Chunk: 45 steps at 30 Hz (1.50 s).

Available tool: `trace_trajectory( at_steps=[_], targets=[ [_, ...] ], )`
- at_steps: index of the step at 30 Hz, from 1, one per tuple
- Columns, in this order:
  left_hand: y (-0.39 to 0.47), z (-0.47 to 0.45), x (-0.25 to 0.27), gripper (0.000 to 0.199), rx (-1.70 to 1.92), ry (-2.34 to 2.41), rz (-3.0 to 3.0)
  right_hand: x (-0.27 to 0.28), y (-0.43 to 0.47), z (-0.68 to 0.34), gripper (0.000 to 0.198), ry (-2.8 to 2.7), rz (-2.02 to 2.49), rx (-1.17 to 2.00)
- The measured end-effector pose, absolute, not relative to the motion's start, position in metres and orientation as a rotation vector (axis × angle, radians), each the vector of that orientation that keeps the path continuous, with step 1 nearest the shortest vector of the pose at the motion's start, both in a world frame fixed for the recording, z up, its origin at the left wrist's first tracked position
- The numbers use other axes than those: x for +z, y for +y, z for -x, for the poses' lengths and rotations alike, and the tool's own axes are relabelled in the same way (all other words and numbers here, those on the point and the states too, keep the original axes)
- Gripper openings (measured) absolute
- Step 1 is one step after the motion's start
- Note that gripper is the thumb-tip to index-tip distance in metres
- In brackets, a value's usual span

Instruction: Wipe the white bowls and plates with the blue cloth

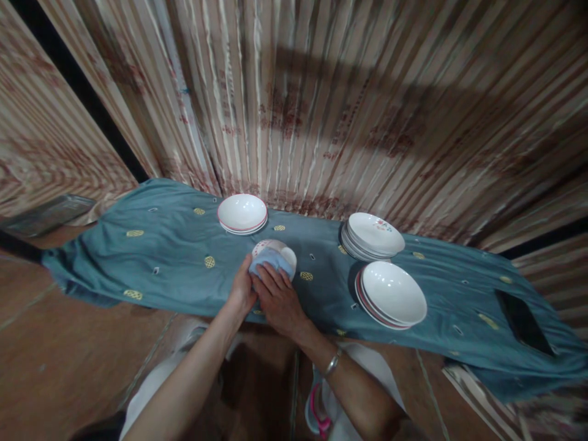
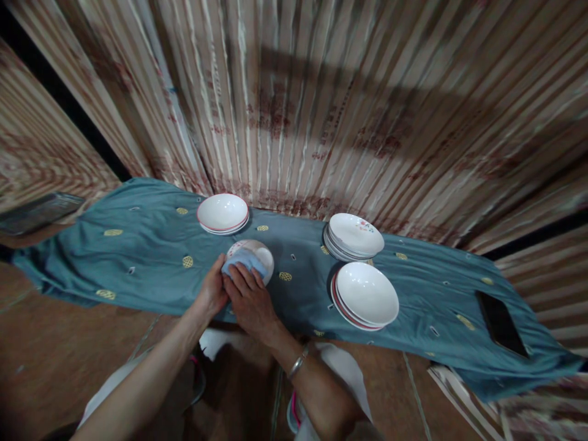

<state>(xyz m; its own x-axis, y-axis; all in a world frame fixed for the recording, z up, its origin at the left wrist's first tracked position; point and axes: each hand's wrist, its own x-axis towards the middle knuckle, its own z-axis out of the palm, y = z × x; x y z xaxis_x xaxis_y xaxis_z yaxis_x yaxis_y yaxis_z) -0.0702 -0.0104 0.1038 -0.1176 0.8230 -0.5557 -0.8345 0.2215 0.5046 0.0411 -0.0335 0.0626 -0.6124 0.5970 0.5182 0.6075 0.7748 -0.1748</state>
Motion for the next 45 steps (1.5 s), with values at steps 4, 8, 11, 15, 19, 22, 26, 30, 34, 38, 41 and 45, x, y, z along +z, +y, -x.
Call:
trace_trajectory(
  at_steps=[4, 8, 11, 15, 19, 22, 26, 30, 34, 38, 41, 45],
  targets=[
    [-0.012, 0.062, 0.111, 0.028, 1.45, 1.068, -0.039, 0.08, -0.028, -0.046, 0.041, -2.332, 0.926, -0.009],
    [-0.01, 0.059, 0.109, 0.022, 1.467, 1.03, -0.113, 0.091, -0.02, -0.05, 0.042, -2.269, 0.981, 0.083],
    [-0.008, 0.058, 0.104, 0.012, 1.48, 0.972, -0.202, 0.095, -0.013, -0.055, 0.043, -2.206, 1.008, 0.158],
    [-0.007, 0.058, 0.1, 0.014, 1.469, 0.936, -0.29, 0.097, -0.001, -0.063, 0.044, -2.083, 1.058, 0.255],
    [-0.007, 0.058, 0.098, 0.02, 1.481, 0.939, -0.324, 0.097, 0.007, -0.07, 0.043, -1.947, 1.089, 0.419],
    [-0.007, 0.058, 0.098, 0.022, 1.475, 0.945, -0.323, 0.097, 0.009, -0.071, 0.042, -1.866, 1.08, 0.511],
    [-0.007, 0.059, 0.1, 0.026, 1.453, 0.96, -0.281, 0.093, 0.011, -0.073, 0.042, -1.735, 1.117, 0.628],
    [-0.006, 0.059, 0.1, 0.028, 1.452, 0.944, -0.223, 0.083, 0.016, -0.076, 0.042, -1.585, 1.178, 0.722],
    [-0.005, 0.061, 0.096, 0.031, 1.475, 0.956, -0.158, 0.071, 0.017, -0.077, 0.041, -1.529, 1.22, 0.778],
    [-0.005, 0.062, 0.095, 0.032, 1.463, 0.957, -0.099, 0.061, 0.011, -0.076, 0.044, -1.59, 1.221, 0.729],
    [-0.005, 0.062, 0.096, 0.032, 1.474, 0.954, -0.096, 0.058, 0.006, -0.076, 0.047, -1.683, 1.199, 0.648],
    [-0.003, 0.063, 0.096, 0.032, 1.477, 0.983, -0.069, 0.057, 0.0, -0.077, 0.047, -1.773, 1.171, 0.583]
  ],
)
